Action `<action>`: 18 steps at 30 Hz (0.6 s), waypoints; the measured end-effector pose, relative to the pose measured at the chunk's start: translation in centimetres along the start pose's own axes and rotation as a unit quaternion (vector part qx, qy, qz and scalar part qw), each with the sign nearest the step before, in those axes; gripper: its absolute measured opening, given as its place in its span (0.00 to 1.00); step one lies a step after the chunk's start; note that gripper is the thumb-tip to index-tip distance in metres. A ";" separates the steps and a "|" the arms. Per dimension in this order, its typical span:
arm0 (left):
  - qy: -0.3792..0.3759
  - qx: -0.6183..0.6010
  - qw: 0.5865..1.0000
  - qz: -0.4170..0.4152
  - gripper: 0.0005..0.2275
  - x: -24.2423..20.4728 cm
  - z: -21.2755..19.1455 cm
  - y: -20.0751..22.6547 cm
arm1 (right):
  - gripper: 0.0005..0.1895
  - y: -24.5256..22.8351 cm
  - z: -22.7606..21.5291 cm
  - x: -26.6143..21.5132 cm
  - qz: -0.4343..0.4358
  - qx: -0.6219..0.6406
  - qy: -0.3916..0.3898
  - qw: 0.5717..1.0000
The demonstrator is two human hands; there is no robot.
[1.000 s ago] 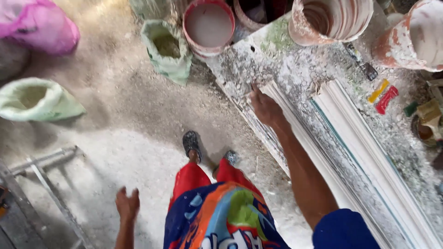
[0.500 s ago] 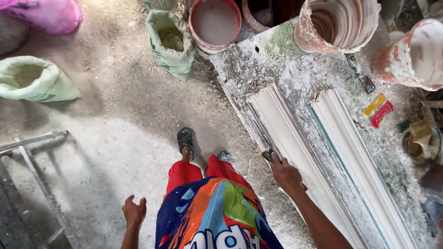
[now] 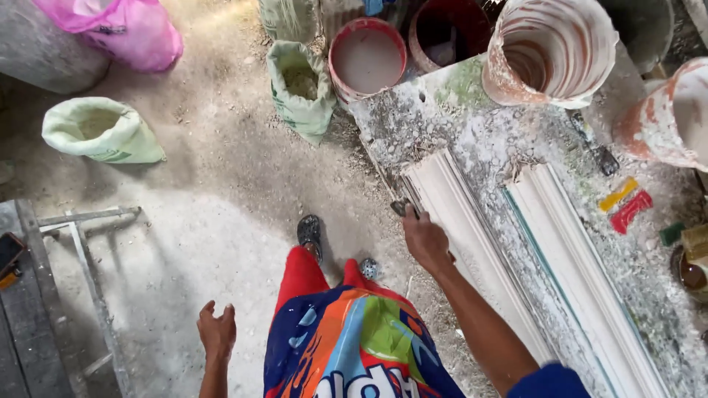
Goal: The person uses a scraper to remove dust and debris from the surface of several white moldings laid on a workbench. They repeatedly scrape along the length of each molding, occasionally repositioning the pieces to access different sections.
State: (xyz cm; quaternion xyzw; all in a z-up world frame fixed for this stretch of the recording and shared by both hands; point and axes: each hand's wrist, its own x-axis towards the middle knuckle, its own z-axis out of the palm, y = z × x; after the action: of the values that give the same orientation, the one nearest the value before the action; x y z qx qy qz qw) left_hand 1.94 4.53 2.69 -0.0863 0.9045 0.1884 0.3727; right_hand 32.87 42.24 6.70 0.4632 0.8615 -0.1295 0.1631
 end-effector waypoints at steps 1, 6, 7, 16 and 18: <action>0.012 -0.006 1.000 0.017 0.29 0.6 1.1 -0.3 | 0.28 -0.2 -0.8 -0.5 0.049 0.029 -0.056 0.997; -0.034 0.057 0.998 -0.017 0.29 3.3 4.7 -3.7 | 0.23 -3.0 -4.3 9.8 0.070 0.074 -0.073 0.992; -0.044 0.079 0.996 -0.011 0.30 4.3 5.0 -3.8 | 0.22 -3.0 -4.5 12.9 0.074 0.084 -0.056 0.992; -0.064 0.061 0.996 -0.017 0.28 16.1 1.2 13.3 | 0.30 -3.9 -17.5 21.5 0.195 0.392 -0.165 0.884; -0.085 0.048 0.995 -0.031 0.28 15.9 -0.6 18.2 | 0.33 -6.1 -18.8 24.8 0.202 0.407 -0.180 0.872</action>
State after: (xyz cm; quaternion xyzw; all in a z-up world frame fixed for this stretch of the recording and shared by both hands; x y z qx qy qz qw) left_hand -15.08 20.66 -3.14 -0.0802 0.8747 0.1392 0.4573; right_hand 11.88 64.76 14.40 0.6215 0.5754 -0.5142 0.1351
